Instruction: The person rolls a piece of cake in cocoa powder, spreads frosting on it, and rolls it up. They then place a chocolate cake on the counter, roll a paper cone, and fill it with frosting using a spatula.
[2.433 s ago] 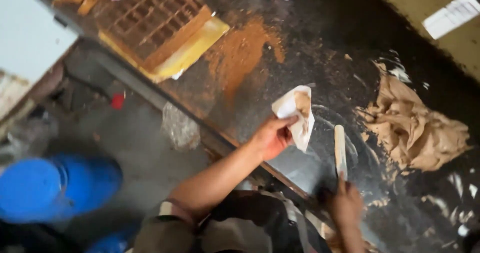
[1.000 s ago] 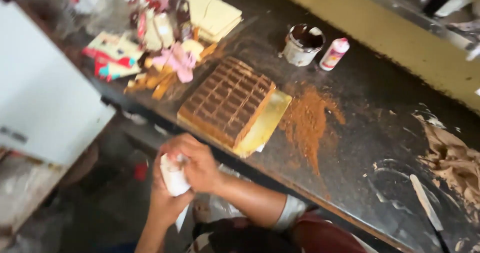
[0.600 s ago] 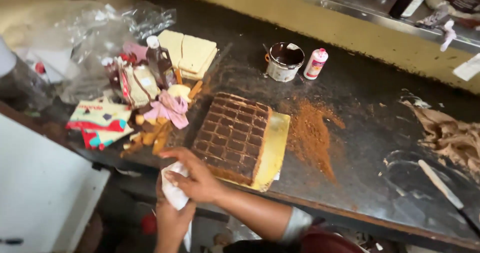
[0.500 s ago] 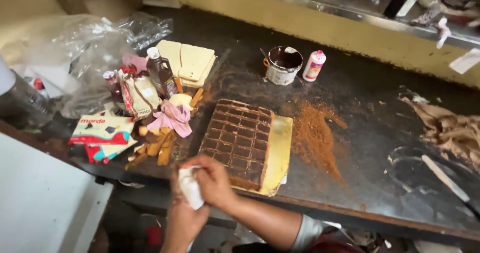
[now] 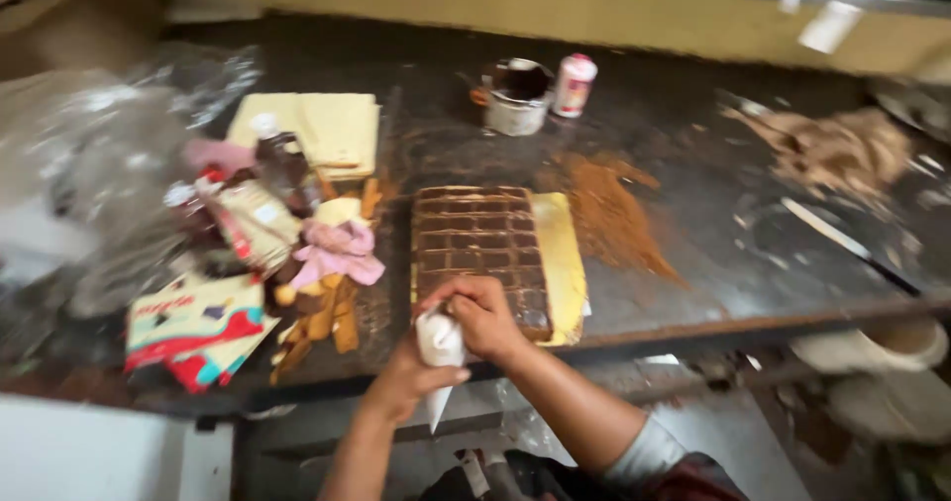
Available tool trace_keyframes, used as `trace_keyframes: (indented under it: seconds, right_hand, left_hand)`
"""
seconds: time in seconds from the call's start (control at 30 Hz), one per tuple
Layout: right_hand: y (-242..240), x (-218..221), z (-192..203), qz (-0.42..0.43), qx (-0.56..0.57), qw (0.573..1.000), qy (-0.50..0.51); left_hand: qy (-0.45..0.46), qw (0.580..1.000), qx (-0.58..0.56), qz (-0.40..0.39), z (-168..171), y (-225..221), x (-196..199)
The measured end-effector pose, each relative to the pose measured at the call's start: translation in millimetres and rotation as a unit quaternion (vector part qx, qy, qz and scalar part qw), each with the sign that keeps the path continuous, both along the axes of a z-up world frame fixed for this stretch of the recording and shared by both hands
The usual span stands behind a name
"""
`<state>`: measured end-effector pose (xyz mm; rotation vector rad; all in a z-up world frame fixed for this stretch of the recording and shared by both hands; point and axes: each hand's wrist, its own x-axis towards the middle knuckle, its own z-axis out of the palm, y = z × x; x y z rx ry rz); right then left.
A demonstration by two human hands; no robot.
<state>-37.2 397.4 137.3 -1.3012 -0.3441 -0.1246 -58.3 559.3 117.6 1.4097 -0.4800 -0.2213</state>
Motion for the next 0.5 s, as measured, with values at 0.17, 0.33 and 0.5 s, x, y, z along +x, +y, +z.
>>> trace_keyframes:
  seconds: [0.17, 0.33, 0.5]
  right_hand:
    - [16.3, -16.5, 0.9, -0.13, -0.02, 0.991, 0.038]
    - [-20.1, -7.6, -10.9, -0.05, 0.11, 0.993, 0.012]
    - [-64.4, -14.1, 35.2, -0.13, 0.109, 0.985, -0.006]
  left_hand:
    - [0.003, 0.964, 0.24, 0.113, 9.0, -11.6, 3.6]
    - [0.063, 0.992, 0.011, -0.112, 13.5, -26.0, 26.3]
    - [-0.076, 0.972, 0.223, -0.004, 43.0, -85.1, 27.9]
